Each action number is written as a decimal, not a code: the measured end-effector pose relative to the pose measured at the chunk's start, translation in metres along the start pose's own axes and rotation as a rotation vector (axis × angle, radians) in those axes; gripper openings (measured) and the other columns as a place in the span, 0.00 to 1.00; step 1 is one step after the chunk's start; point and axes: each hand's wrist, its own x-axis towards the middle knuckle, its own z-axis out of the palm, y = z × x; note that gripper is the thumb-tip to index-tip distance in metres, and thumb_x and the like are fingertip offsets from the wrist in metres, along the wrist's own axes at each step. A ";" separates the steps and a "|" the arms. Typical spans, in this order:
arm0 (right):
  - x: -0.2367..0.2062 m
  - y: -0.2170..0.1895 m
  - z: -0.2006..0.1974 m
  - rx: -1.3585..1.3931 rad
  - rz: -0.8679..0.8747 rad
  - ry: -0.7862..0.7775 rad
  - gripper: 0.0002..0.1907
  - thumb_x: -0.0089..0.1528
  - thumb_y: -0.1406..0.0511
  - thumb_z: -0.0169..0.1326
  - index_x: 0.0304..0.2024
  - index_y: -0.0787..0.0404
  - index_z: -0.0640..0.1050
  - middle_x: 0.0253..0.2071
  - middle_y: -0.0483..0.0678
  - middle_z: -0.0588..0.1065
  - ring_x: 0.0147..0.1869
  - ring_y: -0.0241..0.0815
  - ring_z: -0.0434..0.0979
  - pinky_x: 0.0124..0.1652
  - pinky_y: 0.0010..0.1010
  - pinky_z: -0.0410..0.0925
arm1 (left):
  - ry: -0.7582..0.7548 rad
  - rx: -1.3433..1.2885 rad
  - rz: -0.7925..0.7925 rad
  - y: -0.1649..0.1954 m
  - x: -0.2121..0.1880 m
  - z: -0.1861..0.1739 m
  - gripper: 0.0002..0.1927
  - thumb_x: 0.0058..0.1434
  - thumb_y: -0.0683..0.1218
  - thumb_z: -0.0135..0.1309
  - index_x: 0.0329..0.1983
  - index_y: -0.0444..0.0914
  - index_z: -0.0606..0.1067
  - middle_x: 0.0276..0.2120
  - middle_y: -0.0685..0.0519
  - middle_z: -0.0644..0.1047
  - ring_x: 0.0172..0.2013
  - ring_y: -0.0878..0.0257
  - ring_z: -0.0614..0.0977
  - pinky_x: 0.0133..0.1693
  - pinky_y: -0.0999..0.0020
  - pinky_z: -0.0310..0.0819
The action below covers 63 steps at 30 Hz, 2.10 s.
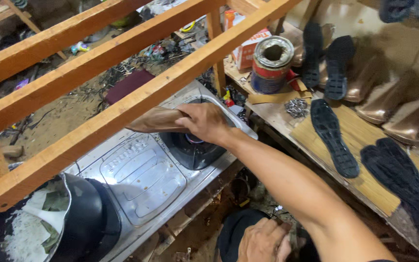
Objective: The person sits on the floor and repeatedly heats the sole of a shoe over a gas stove burner, then presses a black rubber sole onto the shoe and taps it with a hammer to secure it. The person repeats this process for multiple shoes.
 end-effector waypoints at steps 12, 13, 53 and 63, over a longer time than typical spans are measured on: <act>0.008 0.014 -0.048 -0.341 0.083 -0.281 0.13 0.61 0.55 0.61 0.42 0.56 0.81 0.36 0.56 0.80 0.41 0.58 0.81 0.42 0.48 0.72 | 0.061 0.008 -0.015 0.001 0.008 -0.012 0.11 0.59 0.40 0.61 0.45 0.36 0.81 0.38 0.48 0.80 0.37 0.52 0.81 0.40 0.61 0.77; 0.000 0.017 -0.060 -0.381 0.073 -0.271 0.13 0.60 0.55 0.62 0.40 0.56 0.81 0.35 0.56 0.80 0.41 0.59 0.81 0.42 0.49 0.72 | 0.059 0.017 -0.014 0.004 0.010 -0.011 0.10 0.60 0.41 0.61 0.44 0.36 0.81 0.37 0.48 0.80 0.37 0.52 0.81 0.39 0.60 0.77; -0.473 0.021 -0.321 -0.861 0.878 -0.286 0.30 0.54 0.46 0.58 0.56 0.48 0.79 0.66 0.46 0.72 0.60 0.54 0.77 0.56 0.51 0.71 | -0.537 -0.043 -0.251 0.141 0.000 -0.018 0.39 0.52 0.60 0.67 0.62 0.38 0.70 0.48 0.47 0.76 0.52 0.51 0.76 0.53 0.58 0.67; -0.446 0.014 -0.346 -0.755 0.773 -0.224 0.24 0.58 0.52 0.58 0.55 0.48 0.79 0.58 0.50 0.78 0.57 0.55 0.79 0.54 0.46 0.71 | -0.564 0.178 0.124 0.127 -0.038 0.050 0.38 0.49 0.57 0.69 0.59 0.34 0.73 0.53 0.43 0.76 0.55 0.43 0.74 0.58 0.44 0.58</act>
